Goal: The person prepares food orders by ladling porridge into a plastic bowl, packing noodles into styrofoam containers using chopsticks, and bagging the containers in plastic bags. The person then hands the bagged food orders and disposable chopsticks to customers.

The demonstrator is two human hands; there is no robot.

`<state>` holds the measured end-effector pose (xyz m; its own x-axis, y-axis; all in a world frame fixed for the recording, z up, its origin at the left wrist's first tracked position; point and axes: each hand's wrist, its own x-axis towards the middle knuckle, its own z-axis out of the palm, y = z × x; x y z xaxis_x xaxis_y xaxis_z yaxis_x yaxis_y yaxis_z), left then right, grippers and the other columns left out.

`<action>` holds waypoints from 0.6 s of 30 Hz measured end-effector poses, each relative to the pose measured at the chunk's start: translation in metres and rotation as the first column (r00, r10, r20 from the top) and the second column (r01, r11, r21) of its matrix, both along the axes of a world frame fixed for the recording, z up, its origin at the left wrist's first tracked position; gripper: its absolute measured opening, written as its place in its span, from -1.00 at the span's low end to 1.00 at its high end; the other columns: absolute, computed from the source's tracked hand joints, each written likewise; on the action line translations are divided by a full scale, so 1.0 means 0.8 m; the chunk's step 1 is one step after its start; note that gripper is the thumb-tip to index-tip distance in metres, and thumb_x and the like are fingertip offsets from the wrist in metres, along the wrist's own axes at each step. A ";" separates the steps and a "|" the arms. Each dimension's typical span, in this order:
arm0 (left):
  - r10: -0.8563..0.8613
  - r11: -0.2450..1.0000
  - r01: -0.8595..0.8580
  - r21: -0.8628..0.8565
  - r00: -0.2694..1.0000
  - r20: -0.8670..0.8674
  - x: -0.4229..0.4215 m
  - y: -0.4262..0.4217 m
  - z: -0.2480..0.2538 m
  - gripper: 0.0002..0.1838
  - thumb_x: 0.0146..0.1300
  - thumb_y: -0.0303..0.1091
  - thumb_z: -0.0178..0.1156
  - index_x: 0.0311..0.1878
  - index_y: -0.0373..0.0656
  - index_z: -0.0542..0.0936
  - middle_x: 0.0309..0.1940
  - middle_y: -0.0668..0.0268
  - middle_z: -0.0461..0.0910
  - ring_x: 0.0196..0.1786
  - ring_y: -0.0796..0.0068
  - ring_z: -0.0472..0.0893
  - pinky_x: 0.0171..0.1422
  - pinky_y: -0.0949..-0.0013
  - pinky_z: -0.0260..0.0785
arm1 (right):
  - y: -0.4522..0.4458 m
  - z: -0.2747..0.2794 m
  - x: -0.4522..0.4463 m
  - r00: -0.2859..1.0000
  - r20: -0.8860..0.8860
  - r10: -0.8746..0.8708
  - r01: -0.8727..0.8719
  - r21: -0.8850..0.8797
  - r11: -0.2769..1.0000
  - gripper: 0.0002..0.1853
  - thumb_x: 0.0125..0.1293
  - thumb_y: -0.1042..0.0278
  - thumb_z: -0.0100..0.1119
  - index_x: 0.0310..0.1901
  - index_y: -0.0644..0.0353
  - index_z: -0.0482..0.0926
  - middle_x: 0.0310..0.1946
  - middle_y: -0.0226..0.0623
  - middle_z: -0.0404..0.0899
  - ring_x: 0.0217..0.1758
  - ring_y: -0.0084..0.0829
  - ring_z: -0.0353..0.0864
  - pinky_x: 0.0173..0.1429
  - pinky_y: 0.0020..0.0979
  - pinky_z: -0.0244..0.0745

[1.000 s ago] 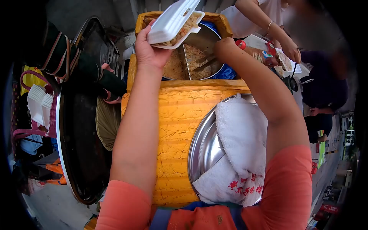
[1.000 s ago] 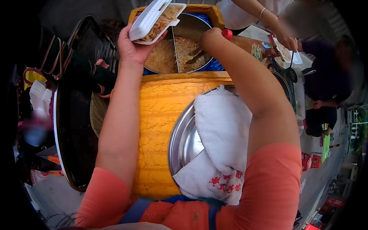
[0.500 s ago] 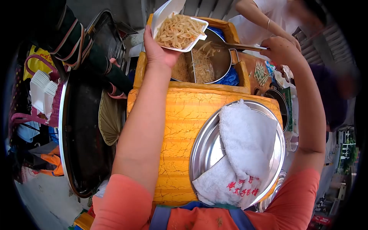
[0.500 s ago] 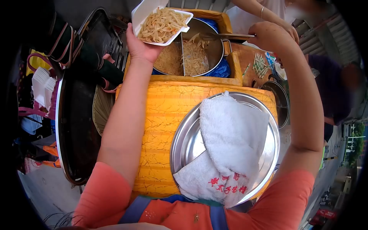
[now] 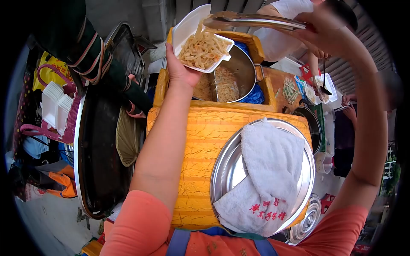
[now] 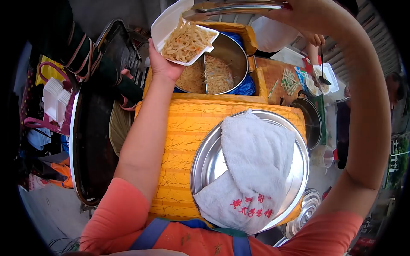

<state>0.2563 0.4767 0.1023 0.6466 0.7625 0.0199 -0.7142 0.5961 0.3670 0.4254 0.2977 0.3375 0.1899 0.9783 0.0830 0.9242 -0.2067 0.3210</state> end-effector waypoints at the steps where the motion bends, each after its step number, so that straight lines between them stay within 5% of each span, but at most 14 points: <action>1: -0.003 1.000 0.003 0.002 1.000 -0.002 0.002 0.001 0.000 -0.33 0.31 0.26 -0.39 0.29 0.02 0.29 0.25 0.24 0.32 0.29 0.13 0.32 0.33 -0.04 0.17 | 0.003 -0.016 -0.020 0.997 0.014 -0.074 0.074 0.017 0.997 -0.75 0.30 0.32 0.11 -0.06 0.26 0.54 -0.33 -0.21 0.57 -0.33 -0.44 0.55 -0.19 -0.49 0.48; 4: -0.016 1.000 0.016 -0.001 0.998 0.052 0.003 0.008 -0.011 -0.33 0.31 0.25 -0.39 0.29 0.01 0.29 0.25 0.23 0.31 0.30 0.11 0.30 0.33 -0.04 0.15 | -0.006 -0.001 -0.014 0.999 -0.013 -0.041 0.041 0.070 0.997 -0.73 0.30 0.28 0.12 -0.05 0.24 0.55 -0.33 -0.22 0.57 -0.34 -0.46 0.55 -0.21 -0.47 0.49; 5: 0.009 1.000 -0.009 -0.002 0.999 0.047 0.004 0.010 -0.012 -0.32 0.30 0.26 -0.38 0.29 0.01 0.29 0.25 0.22 0.31 0.30 0.11 0.30 0.33 -0.04 0.16 | -0.022 0.002 0.031 0.992 0.048 0.117 -0.122 0.117 0.986 -0.72 0.31 0.23 0.11 -0.06 0.25 0.55 -0.38 -0.23 0.56 -0.40 -0.46 0.54 -0.28 -0.46 0.46; 8: 0.033 0.999 -0.032 -0.014 0.997 0.071 0.004 0.016 -0.016 -0.30 0.28 0.28 -0.36 0.28 -0.01 0.29 0.24 0.19 0.31 0.29 0.12 0.30 0.32 -0.04 0.16 | -0.036 0.010 0.011 0.992 0.011 -0.123 0.123 0.042 0.992 -0.77 0.28 0.38 0.13 -0.10 0.33 0.54 -0.44 -0.21 0.58 -0.50 -0.45 0.51 -0.33 -0.52 0.46; 10: 0.059 0.998 -0.058 -0.005 0.992 0.112 0.002 0.015 -0.018 -0.27 0.26 0.32 -0.30 0.28 -0.03 0.28 0.22 0.18 0.32 0.27 0.13 0.32 0.31 -0.03 0.17 | -0.034 0.004 -0.022 0.900 -0.030 -0.434 0.431 -0.081 0.899 -0.77 0.30 0.35 0.11 -0.12 0.32 0.56 -0.48 -0.19 0.57 -0.48 -0.44 0.53 -0.35 -0.49 0.45; 12: 0.079 0.997 -0.078 -0.009 0.986 0.144 0.002 0.018 -0.020 -0.27 0.25 0.33 -0.29 0.28 -0.04 0.29 0.22 0.19 0.33 0.27 0.13 0.32 0.31 -0.02 0.18 | -0.045 -0.038 -0.001 0.986 0.057 -0.154 0.162 -0.190 0.968 -0.77 0.32 0.31 0.06 -0.16 0.30 0.59 -0.48 -0.15 0.58 -0.46 -0.33 0.57 -0.30 -0.40 0.45; 13: 0.085 0.996 -0.085 -0.008 0.982 0.171 0.003 0.019 -0.022 -0.26 0.25 0.33 -0.27 0.27 -0.04 0.29 0.22 0.19 0.33 0.27 0.13 0.32 0.30 -0.02 0.18 | -0.035 -0.062 -0.016 0.978 -0.031 -0.207 0.193 -0.242 0.951 -0.76 0.35 0.28 0.01 -0.16 0.23 0.61 -0.46 -0.19 0.60 -0.45 -0.31 0.58 -0.25 -0.35 0.47; 15: 0.111 0.994 -0.111 -0.011 0.972 0.208 0.006 0.020 -0.025 -0.26 0.24 0.34 -0.25 0.26 -0.05 0.30 0.21 0.20 0.34 0.27 0.14 0.33 0.29 0.00 0.20 | -0.005 -0.096 -0.054 0.913 0.042 -0.406 0.381 -0.444 0.811 -0.64 0.40 0.19 -0.12 0.19 -0.04 0.41 -0.38 -0.20 0.62 -0.31 -0.30 0.61 -0.11 -0.30 0.48; 16: 0.087 0.996 -0.085 -0.017 0.973 0.213 0.006 0.020 -0.026 -0.26 0.24 0.34 -0.25 0.25 -0.05 0.31 0.20 0.20 0.35 0.26 0.15 0.33 0.29 0.00 0.20 | 0.000 -0.116 -0.045 0.976 0.008 -0.219 0.192 -0.514 0.836 -0.58 0.42 0.19 -0.17 0.30 -0.16 0.27 -0.28 -0.18 0.62 -0.21 -0.28 0.60 -0.02 -0.24 0.45; 18: 0.060 0.998 -0.055 -0.029 0.977 0.206 0.006 0.019 -0.028 -0.27 0.24 0.34 -0.24 0.24 -0.05 0.33 0.19 0.20 0.36 0.25 0.16 0.35 0.28 0.02 0.22 | 0.025 -0.137 -0.076 0.973 -0.047 -0.226 0.146 -0.633 0.761 -0.58 0.41 0.21 -0.16 0.29 -0.28 0.27 -0.12 -0.19 0.59 -0.10 -0.24 0.59 0.08 -0.24 0.43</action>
<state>0.2613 0.4923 0.0801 0.5853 0.8004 0.1300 -0.8066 0.5582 0.1945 0.3650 0.3178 0.2282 0.3422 0.7518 -0.5637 0.9266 -0.1704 0.3352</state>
